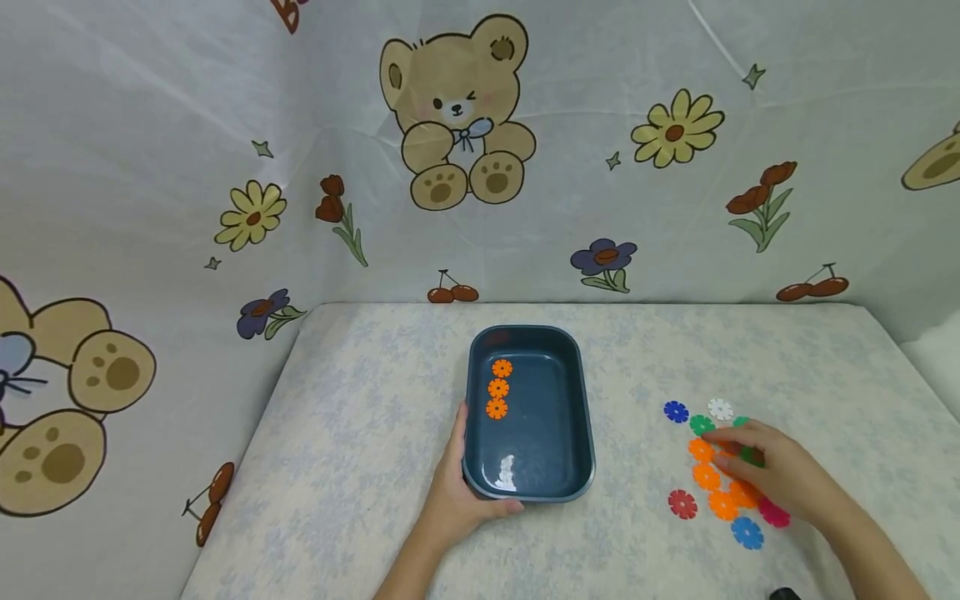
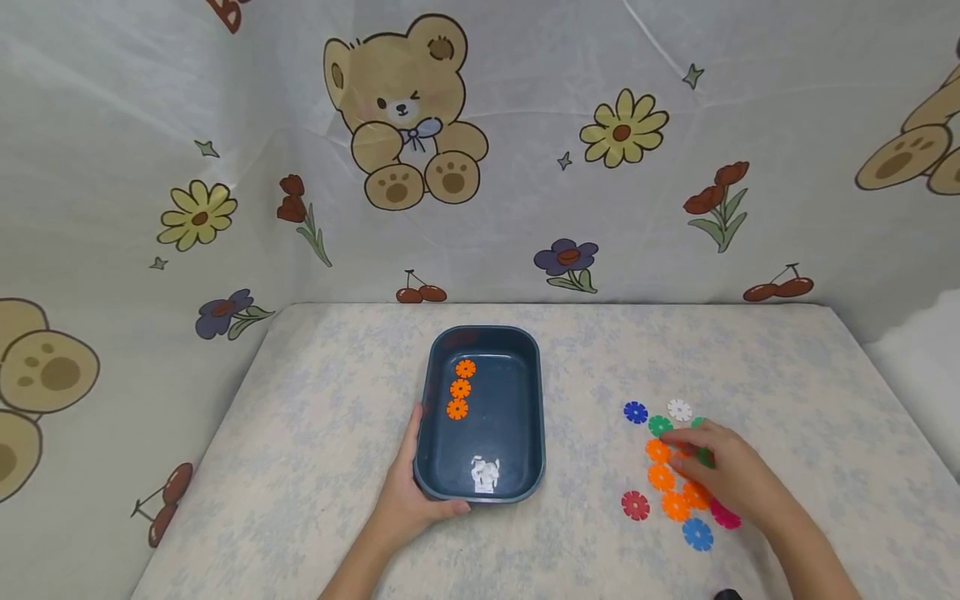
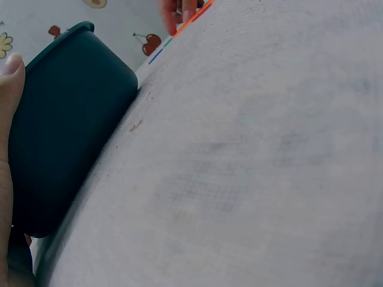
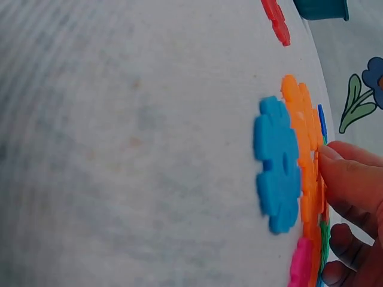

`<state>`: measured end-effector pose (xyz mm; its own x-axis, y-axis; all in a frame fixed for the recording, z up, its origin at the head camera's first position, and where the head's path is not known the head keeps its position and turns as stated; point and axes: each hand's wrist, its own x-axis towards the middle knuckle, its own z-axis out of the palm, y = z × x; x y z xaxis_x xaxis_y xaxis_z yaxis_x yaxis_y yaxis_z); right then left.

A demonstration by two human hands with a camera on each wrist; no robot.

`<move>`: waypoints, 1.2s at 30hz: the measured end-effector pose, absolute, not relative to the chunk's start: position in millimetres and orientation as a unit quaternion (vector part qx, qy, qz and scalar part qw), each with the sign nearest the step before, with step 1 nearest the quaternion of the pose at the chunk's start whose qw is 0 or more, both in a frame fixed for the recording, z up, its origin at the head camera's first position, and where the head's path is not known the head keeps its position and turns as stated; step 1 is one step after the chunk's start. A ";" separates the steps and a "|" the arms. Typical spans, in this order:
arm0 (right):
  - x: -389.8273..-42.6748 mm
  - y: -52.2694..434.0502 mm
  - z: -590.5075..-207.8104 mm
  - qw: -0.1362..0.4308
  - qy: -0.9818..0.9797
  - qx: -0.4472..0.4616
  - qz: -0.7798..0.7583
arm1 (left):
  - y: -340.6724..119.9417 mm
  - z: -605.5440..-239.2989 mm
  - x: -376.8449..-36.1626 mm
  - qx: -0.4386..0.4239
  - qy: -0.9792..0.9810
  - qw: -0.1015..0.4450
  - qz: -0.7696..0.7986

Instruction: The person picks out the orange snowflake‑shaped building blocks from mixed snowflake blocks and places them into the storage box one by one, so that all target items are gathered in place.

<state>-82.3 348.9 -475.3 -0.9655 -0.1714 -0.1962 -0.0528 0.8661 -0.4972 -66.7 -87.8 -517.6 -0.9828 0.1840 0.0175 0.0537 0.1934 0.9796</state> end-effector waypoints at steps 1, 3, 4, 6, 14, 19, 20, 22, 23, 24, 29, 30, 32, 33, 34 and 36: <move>-82.2 347.8 -475.9 0.113 0.957 -0.067 -0.259 | -87.9 -517.7 -66.6 0.075 0.770 0.053 0.631; -82.4 345.6 -476.9 0.108 0.953 -0.083 -0.271 | -88.2 -518.3 -66.4 0.073 0.770 0.054 0.632; -82.8 344.6 -477.2 0.107 0.951 -0.088 -0.275 | -88.4 -518.5 -66.4 0.072 0.771 0.053 0.631; -84.0 342.4 -477.5 0.106 0.952 -0.094 -0.273 | -88.8 -518.8 -66.2 0.074 0.772 0.052 0.629; -88.1 335.3 -477.2 0.106 0.954 -0.091 -0.267 | -89.7 -518.5 -65.8 0.076 0.771 0.051 0.630; -89.2 330.4 -477.2 0.121 0.943 -0.080 -0.300 | -89.7 -517.9 -65.5 0.076 0.770 0.051 0.631; -89.4 329.6 -476.9 0.125 0.941 -0.079 -0.306 | -89.6 -517.5 -65.5 0.076 0.770 0.050 0.632; -90.4 328.4 -476.2 0.134 0.935 -0.078 -0.319 | -89.2 -516.6 -65.6 0.076 0.769 0.050 0.633; -90.9 328.2 -475.6 0.138 0.933 -0.079 -0.324 | -89.0 -516.0 -65.6 0.077 0.768 0.050 0.633; -91.4 328.2 -475.2 0.142 0.931 -0.080 -0.328 | -88.8 -515.5 -65.7 0.076 0.768 0.050 0.634; -94.4 329.4 -470.7 0.175 0.911 -0.087 -0.363 | -88.0 -513.8 -65.8 0.078 0.768 0.049 0.633; -95.0 329.5 -469.6 0.184 0.906 -0.088 -0.372 | -87.7 -513.5 -65.6 0.077 0.767 0.049 0.635; -96.9 329.0 -467.6 0.203 0.894 -0.084 -0.391 | -87.4 -513.6 -65.6 0.077 0.768 0.048 0.634; -98.3 328.1 -466.7 0.208 0.890 -0.082 -0.398 | -87.3 -513.9 -65.7 0.076 0.767 0.050 0.636; -99.9 326.8 -465.5 0.211 0.886 -0.081 -0.405 | -87.3 -514.3 -65.7 0.076 0.767 0.049 0.635; -103.1 321.9 -462.6 0.205 0.880 -0.082 -0.420 | -87.3 -514.8 -65.9 0.077 0.767 0.049 0.635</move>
